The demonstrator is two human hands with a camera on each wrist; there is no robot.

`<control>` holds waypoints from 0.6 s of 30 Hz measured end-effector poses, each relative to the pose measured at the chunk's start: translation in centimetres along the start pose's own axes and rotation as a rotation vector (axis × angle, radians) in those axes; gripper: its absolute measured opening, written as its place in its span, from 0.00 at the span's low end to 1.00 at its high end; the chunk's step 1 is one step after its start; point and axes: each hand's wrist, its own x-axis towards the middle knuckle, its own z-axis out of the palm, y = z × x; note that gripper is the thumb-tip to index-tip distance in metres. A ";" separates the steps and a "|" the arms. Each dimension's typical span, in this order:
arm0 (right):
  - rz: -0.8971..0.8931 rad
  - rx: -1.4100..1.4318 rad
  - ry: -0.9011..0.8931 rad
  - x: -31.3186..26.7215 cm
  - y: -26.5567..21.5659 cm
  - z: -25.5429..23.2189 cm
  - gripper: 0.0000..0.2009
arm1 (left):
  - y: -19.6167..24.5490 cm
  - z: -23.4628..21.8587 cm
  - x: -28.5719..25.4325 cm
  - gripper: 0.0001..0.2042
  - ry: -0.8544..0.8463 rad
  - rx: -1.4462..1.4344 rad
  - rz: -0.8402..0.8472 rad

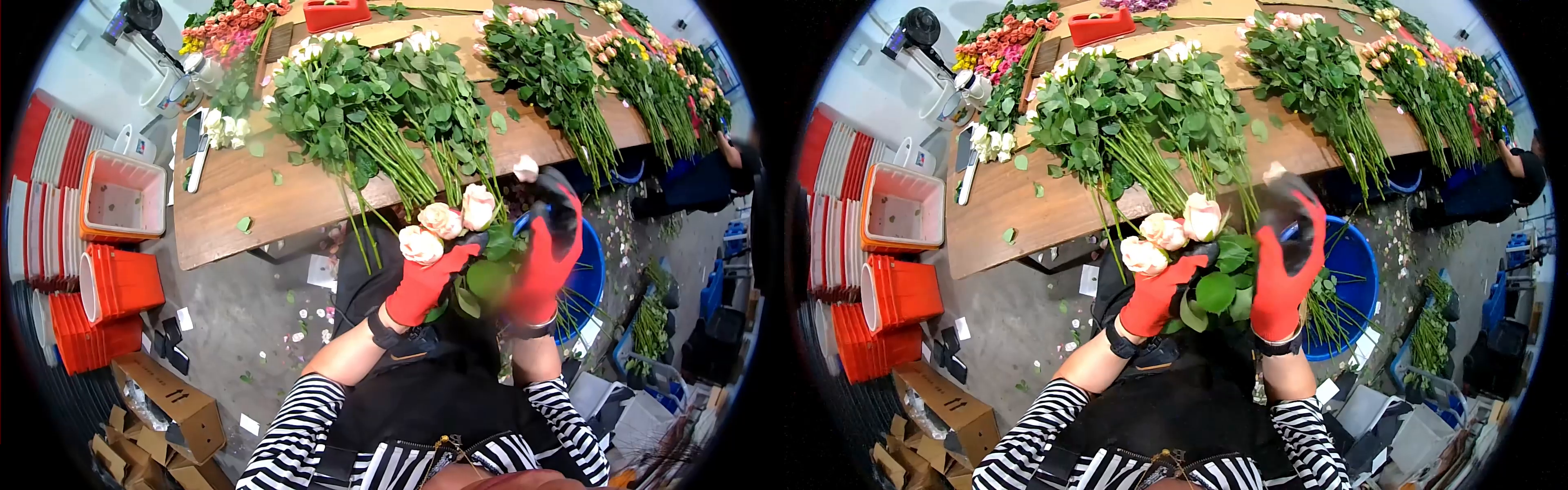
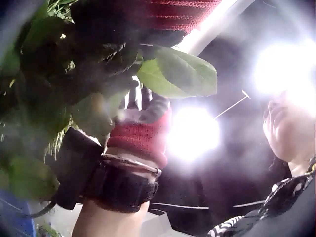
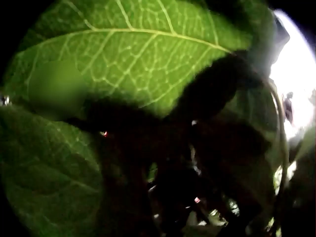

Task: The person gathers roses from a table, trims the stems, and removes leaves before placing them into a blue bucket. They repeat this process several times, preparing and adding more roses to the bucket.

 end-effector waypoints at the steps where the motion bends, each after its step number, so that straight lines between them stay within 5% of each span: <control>1: 0.005 -0.042 -0.106 0.1 -1.1 0.2 0.20 | -0.2 0.0 -0.4 0.17 -0.018 -0.073 -0.056; 3: -0.079 -0.208 -0.258 0.3 -1.6 0.3 0.19 | -0.5 0.1 -0.8 0.20 -0.057 -0.215 -0.166; 4: -0.074 -0.246 -0.291 0.2 -1.9 0.7 0.19 | -0.7 0.3 -0.6 0.22 -0.024 -0.227 -0.081; 7: -0.115 -0.200 -0.179 -0.5 -1.0 1.2 0.19 | -0.9 0.8 -0.1 0.27 0.062 -0.132 0.111; 10: -0.318 -0.404 -0.115 -1.1 -1.0 1.0 0.18 | -1.0 0.7 -0.5 0.28 0.084 -0.243 -0.011; 15: -0.421 -0.459 -0.028 -1.8 -0.6 1.0 0.15 | -3.6 0.8 -0.5 0.20 0.098 -0.220 -0.044; 18: -0.461 -0.463 -0.055 -2.2 -0.7 0.9 0.15 | -1.2 1.1 -0.6 0.13 0.094 -0.401 -0.083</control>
